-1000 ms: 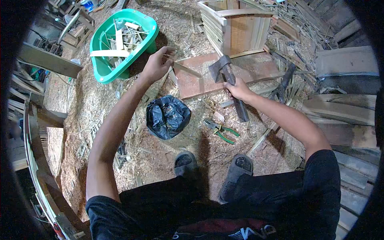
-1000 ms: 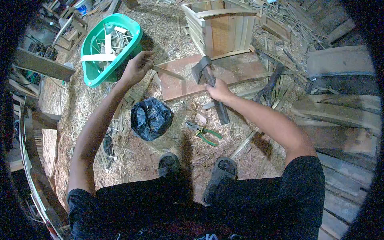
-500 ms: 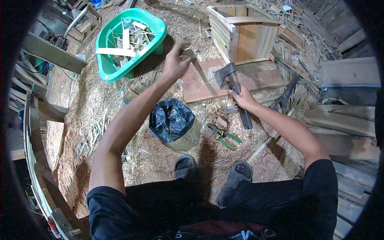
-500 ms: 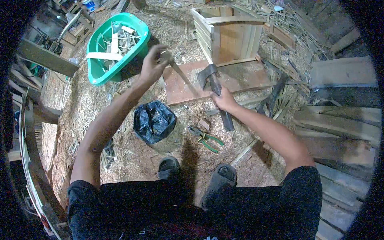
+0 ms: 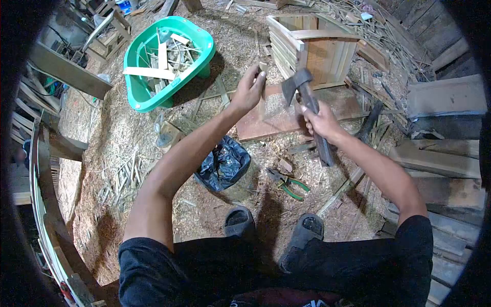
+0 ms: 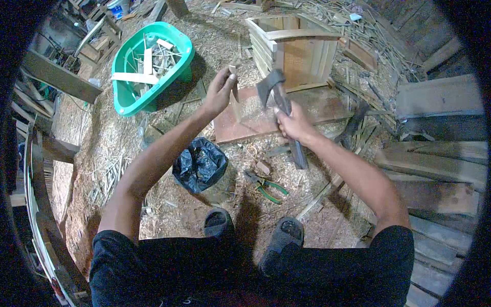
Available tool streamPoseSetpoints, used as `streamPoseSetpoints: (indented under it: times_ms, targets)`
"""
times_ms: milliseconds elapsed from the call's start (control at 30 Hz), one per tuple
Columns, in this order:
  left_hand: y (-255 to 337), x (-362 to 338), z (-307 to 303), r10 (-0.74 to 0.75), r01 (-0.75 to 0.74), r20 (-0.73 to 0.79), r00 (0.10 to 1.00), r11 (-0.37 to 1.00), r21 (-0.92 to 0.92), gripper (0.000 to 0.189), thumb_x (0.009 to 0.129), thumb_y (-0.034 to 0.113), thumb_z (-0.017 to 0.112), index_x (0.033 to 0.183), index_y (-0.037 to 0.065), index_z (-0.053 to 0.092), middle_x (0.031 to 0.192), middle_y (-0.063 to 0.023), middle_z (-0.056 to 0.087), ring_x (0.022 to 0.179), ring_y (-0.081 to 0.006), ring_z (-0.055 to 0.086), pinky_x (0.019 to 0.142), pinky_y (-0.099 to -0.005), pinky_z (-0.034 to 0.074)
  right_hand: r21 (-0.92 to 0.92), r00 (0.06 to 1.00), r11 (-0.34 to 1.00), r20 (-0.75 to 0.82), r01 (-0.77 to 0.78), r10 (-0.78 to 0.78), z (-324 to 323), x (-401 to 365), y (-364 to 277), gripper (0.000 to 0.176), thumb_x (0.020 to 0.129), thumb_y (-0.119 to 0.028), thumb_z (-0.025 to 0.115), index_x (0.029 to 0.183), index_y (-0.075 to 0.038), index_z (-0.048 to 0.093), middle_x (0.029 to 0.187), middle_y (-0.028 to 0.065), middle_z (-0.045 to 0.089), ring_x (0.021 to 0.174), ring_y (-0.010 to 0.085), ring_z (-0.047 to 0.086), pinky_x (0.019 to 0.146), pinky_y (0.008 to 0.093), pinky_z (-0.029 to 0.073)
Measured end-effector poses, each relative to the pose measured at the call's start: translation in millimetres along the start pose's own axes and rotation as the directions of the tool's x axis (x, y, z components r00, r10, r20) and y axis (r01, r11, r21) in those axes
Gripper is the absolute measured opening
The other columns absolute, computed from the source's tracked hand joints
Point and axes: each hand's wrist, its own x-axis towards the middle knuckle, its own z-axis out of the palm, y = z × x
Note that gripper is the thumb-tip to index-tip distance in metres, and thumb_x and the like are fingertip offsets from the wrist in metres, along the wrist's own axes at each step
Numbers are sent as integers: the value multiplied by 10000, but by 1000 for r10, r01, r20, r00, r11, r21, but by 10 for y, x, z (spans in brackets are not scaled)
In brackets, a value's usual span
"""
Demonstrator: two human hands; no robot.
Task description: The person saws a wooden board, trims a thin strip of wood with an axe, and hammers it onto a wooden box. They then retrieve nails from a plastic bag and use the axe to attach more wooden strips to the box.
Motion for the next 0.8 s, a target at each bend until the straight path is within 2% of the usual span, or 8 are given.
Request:
streamPoseSetpoints:
  times_ms: [100, 133, 200, 267, 467, 800]
  targets:
    - [345, -82, -68, -95, 97, -49, 994, 995, 35, 306, 999, 149, 579, 1271, 8, 579, 912, -15, 611, 868, -85, 565, 793, -263, 473, 139, 995, 985, -45, 99, -94, 34, -96, -343, 153, 998, -181, 565, 996, -51, 483, 715, -1, 516, 538, 76, 495, 460, 246, 448]
    - [333, -84, -105, -147, 151, -66, 987, 987, 48, 271, 957, 131, 647, 1195, 1, 641, 914, -31, 673, 874, -96, 611, 783, -275, 497, 157, 992, 980, -56, 121, -113, 33, -137, -478, 141, 997, -168, 551, 984, -46, 483, 696, -2, 513, 525, 77, 485, 458, 253, 443]
    - [302, -126, -126, -81, 86, -93, 992, 995, 52, 255, 939, 131, 672, 1158, 0, 662, 933, -40, 688, 876, -100, 620, 783, -275, 503, 205, 983, 962, -55, 182, -174, 34, -198, -655, 142, 996, -164, 544, 958, -42, 483, 677, -2, 509, 515, 72, 480, 456, 257, 436]
    - [334, -157, -156, -41, 54, -104, 994, 991, 125, 236, 906, 134, 713, 1112, 21, 702, 984, -49, 709, 889, -101, 627, 793, -274, 508, 151, 980, 968, -33, 201, -198, 47, -297, -873, 159, 993, -178, 558, 951, -45, 483, 666, -4, 509, 516, 72, 488, 455, 258, 434]
    - [485, -197, -164, -10, 34, -112, 994, 976, 217, 223, 876, 127, 734, 1088, 60, 738, 937, -62, 695, 842, -132, 631, 771, -277, 503, 115, 969, 964, 24, 241, -246, 135, -443, -1062, 197, 990, -217, 587, 950, -55, 484, 641, -15, 508, 515, 75, 499, 459, 264, 429]
    - [603, -203, -84, 8, 27, -127, 992, 962, 270, 216, 843, 116, 765, 1027, 8, 728, 965, -85, 695, 876, -149, 650, 776, -302, 516, 143, 977, 968, 20, 206, -211, 172, -485, -1126, 173, 992, -201, 582, 975, -61, 480, 667, -11, 502, 514, 76, 484, 463, 263, 424]
